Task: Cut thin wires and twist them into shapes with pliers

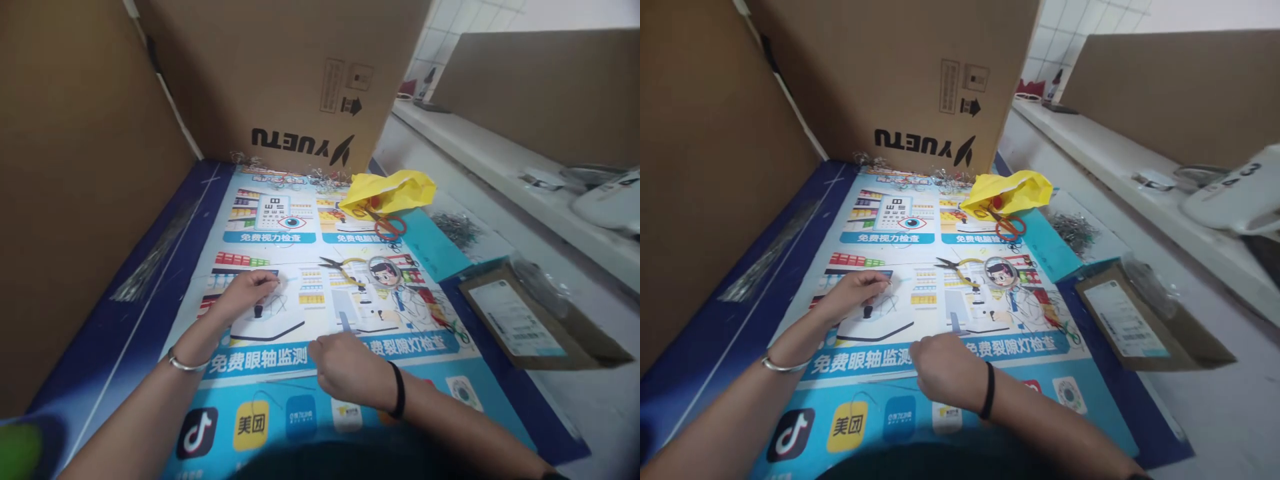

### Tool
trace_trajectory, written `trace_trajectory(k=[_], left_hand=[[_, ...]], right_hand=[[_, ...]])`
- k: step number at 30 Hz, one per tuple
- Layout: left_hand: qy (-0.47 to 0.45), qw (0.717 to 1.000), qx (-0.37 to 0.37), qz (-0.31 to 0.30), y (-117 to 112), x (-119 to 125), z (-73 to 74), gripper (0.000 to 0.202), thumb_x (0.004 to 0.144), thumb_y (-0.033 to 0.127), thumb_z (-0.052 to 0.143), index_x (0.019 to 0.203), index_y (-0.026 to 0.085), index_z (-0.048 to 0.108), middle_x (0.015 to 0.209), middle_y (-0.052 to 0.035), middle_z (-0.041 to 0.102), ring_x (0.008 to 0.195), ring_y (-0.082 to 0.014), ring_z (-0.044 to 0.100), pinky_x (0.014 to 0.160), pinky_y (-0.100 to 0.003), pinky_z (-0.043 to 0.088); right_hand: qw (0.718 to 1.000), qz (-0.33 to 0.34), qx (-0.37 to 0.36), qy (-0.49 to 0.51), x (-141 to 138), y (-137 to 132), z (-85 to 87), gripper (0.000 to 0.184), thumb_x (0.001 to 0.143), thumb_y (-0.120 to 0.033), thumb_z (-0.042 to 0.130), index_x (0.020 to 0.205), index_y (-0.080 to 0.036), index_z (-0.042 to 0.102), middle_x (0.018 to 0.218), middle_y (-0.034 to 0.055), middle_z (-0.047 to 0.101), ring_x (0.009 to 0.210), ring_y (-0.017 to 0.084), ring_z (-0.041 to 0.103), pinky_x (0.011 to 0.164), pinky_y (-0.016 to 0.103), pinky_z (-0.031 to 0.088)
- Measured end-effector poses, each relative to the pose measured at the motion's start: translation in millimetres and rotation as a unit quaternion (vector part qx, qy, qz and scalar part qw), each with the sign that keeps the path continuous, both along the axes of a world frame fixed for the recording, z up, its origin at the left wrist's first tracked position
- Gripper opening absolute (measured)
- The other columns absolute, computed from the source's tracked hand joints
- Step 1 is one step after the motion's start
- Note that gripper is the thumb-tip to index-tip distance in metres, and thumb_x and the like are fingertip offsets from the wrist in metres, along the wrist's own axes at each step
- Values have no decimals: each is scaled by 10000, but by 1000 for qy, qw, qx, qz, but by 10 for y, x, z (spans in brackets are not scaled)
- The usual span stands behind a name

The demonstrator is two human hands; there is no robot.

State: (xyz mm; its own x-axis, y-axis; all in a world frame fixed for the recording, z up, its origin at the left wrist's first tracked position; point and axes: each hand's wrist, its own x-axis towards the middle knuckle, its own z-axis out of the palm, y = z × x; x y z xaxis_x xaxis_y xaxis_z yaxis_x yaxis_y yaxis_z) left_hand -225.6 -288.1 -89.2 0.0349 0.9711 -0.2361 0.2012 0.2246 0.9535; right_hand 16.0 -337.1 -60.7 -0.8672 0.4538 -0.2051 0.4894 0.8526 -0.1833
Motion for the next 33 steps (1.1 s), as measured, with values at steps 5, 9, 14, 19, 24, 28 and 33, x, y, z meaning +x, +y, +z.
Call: trace_trajectory(k=[5,9,14,19,24,28,33], left_hand=[[22,997,8,-72,-24,-134,67,143,699,300,614,734,173,668,523,28,502,442,-82,436,414,-179,331],[66,990,28,-125,-77,-208,220,111,696,260,608,731,187,683,569,13,568,492,-94,459,455,-184,343],[96,978,27,-182,-370,-195,392,90,713,231,585,717,200,669,630,4,604,552,-110,490,510,-200,356],[139,962,1,-235,-936,-127,382,130,740,196,538,723,217,665,658,0,633,578,-127,525,516,-214,342],[246,956,21,-158,-1405,17,246,104,742,187,545,723,226,640,673,-1,627,603,-143,536,527,-232,317],[338,936,10,-96,-1577,155,146,88,745,184,538,792,215,605,763,-25,637,693,-180,561,589,-263,352],[414,904,9,-109,-1658,253,139,104,803,227,482,851,204,571,834,-47,622,784,-215,580,650,-302,405]], right_hand=[[999,-35,-9,-9,11,57,-8,141,735,-118,443,846,-158,520,780,46,627,631,156,545,519,270,254],[998,-46,-32,1,2,80,-1,144,756,-92,436,846,-167,520,791,36,626,676,156,563,547,265,273],[995,-81,-59,11,-7,103,-33,182,821,-107,416,936,-161,545,836,52,634,744,173,582,589,257,311],[991,-70,-102,53,4,93,-37,170,847,-148,422,937,-172,564,865,50,632,792,174,580,655,258,354],[985,-35,-152,73,-22,11,-29,133,853,-167,447,910,-188,565,855,28,626,785,156,570,657,252,356],[991,-23,-120,48,-47,-63,-74,102,858,-187,467,901,-182,560,841,33,619,769,165,571,623,258,340],[996,-25,-86,27,-70,-136,-64,126,862,-169,463,931,-164,568,848,54,623,775,180,582,612,268,341]])
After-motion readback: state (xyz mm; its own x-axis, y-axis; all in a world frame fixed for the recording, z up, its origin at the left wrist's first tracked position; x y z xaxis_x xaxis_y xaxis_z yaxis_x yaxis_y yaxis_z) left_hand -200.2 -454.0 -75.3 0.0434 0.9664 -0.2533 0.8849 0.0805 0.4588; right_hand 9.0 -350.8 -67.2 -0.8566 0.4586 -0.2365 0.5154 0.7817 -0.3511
